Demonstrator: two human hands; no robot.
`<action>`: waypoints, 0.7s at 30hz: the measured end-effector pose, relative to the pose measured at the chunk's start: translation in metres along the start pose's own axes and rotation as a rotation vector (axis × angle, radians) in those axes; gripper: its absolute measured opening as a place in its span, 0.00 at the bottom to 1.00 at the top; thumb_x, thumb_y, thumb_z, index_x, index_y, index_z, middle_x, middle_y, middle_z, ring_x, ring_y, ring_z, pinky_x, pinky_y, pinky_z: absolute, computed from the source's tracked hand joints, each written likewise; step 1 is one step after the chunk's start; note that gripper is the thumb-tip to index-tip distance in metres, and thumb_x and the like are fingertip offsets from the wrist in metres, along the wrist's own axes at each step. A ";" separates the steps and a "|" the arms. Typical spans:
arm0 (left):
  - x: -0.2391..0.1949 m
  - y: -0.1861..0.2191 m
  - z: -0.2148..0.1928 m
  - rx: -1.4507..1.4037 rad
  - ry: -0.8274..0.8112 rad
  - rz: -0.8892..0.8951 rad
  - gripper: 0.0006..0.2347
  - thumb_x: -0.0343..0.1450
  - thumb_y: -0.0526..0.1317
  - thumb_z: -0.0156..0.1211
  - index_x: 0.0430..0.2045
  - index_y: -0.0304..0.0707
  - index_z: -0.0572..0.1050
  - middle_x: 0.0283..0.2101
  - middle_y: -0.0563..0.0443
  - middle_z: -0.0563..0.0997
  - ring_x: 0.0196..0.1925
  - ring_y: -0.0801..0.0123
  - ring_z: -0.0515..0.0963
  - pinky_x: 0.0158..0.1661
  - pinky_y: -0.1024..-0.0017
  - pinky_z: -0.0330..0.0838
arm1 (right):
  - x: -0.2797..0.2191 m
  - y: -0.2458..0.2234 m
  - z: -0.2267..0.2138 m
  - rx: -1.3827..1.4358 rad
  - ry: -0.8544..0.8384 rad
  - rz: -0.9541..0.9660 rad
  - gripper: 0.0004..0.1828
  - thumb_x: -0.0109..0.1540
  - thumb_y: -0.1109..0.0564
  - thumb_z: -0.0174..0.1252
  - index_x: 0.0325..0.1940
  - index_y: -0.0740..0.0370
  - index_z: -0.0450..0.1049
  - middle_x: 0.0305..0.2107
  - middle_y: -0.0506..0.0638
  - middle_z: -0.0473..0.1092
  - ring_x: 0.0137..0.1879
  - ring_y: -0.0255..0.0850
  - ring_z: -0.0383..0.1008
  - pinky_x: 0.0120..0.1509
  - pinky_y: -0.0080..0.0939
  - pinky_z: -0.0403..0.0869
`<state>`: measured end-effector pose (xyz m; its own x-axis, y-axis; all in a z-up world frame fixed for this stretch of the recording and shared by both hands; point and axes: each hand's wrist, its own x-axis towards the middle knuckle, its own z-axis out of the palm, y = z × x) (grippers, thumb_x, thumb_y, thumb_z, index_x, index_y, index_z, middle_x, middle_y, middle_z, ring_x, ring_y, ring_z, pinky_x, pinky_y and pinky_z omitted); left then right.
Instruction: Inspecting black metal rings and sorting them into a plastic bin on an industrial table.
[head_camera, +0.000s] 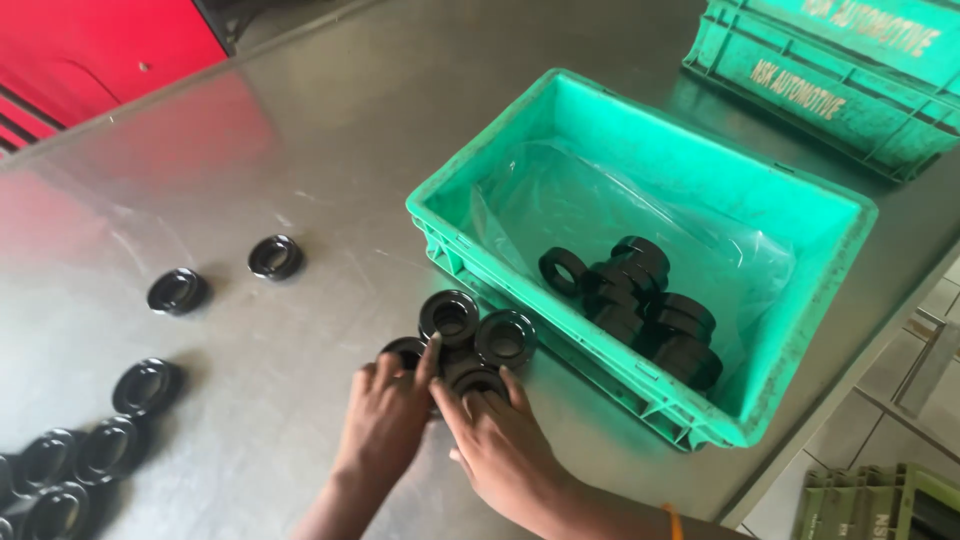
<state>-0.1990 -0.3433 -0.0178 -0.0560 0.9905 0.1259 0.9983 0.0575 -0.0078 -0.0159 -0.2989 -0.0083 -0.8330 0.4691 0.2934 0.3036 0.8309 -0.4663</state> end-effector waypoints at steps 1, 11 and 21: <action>0.007 0.001 0.006 0.074 -0.071 0.000 0.36 0.67 0.39 0.65 0.69 0.31 0.53 0.35 0.46 0.81 0.51 0.56 0.75 0.55 0.58 0.62 | 0.011 -0.003 0.011 -0.060 -0.030 0.079 0.43 0.57 0.59 0.66 0.73 0.69 0.55 0.37 0.58 0.72 0.47 0.54 0.73 0.72 0.69 0.51; -0.014 -0.015 0.004 -0.203 -0.074 0.080 0.36 0.66 0.36 0.63 0.70 0.33 0.51 0.27 0.45 0.83 0.38 0.55 0.83 0.65 0.54 0.55 | -0.019 0.000 0.011 -0.173 -0.094 0.100 0.48 0.55 0.66 0.63 0.77 0.65 0.50 0.28 0.54 0.73 0.40 0.50 0.77 0.76 0.73 0.46; -0.035 -0.059 0.040 -1.429 -0.305 -0.579 0.41 0.57 0.30 0.79 0.65 0.48 0.60 0.37 0.39 0.89 0.46 0.62 0.89 0.53 0.63 0.77 | -0.013 0.020 -0.207 0.749 -0.292 0.325 0.37 0.60 0.60 0.68 0.68 0.54 0.55 0.46 0.52 0.76 0.50 0.36 0.76 0.55 0.40 0.74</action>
<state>-0.2571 -0.3759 -0.0617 -0.2460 0.8738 -0.4195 0.0183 0.4369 0.8993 0.0963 -0.2268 0.1512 -0.8745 0.4678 -0.1277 0.2477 0.2047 -0.9470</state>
